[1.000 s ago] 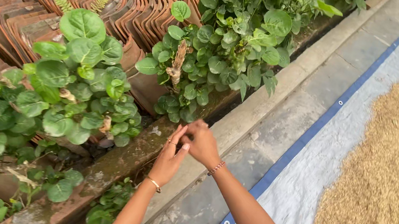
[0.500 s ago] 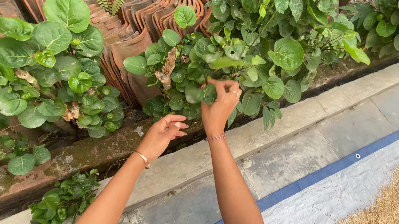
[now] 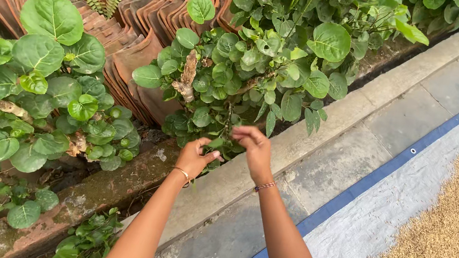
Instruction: The person plucks leaves from a plant by hand and drops them onto the ground.
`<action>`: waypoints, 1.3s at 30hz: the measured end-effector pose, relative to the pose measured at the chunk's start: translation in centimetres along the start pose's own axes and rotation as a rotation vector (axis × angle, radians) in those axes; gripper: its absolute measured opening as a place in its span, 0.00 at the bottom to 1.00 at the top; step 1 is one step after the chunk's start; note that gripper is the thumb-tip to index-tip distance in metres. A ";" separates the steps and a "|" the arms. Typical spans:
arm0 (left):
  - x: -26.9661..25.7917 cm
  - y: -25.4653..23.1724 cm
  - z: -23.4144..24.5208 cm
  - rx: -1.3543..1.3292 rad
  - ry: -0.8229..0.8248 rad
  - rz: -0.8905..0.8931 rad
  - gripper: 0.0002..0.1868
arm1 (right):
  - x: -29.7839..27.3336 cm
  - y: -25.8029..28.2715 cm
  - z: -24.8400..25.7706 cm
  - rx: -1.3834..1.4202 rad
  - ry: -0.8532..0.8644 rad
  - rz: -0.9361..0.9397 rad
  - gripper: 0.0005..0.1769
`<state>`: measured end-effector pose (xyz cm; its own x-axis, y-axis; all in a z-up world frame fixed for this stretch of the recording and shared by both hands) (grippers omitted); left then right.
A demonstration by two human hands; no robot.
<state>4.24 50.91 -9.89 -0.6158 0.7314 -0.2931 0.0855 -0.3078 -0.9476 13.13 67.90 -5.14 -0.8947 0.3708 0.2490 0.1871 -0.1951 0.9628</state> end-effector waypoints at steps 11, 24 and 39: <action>-2.3 3.3 0.5 0.530 0.111 0.029 0.21 | 8.3 -7.0 -0.5 -0.526 -0.087 -0.577 0.20; -2.5 3.7 -0.7 0.776 0.521 0.252 0.43 | -0.2 -11.6 -1.9 -0.612 -0.184 -0.781 0.13; 4.3 0.1 -1.9 -0.092 0.012 -0.169 0.14 | -3.4 14.7 -1.6 -1.034 -0.683 0.476 0.17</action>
<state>3.06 55.20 -11.49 -0.6182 0.7752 -0.1297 0.0533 -0.1233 -0.9909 18.27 62.32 8.04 -0.3892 0.3938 0.8327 -0.2414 -0.9160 0.3204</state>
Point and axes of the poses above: each hand's wrist, its own x-axis towards the middle knuckle, its own z-axis out of the back of the hand, y = z × x, the point moved 2 cm from there along x, towards the middle knuckle, and after that the axes turned 8 degrees about y, right-handed, at the moved point
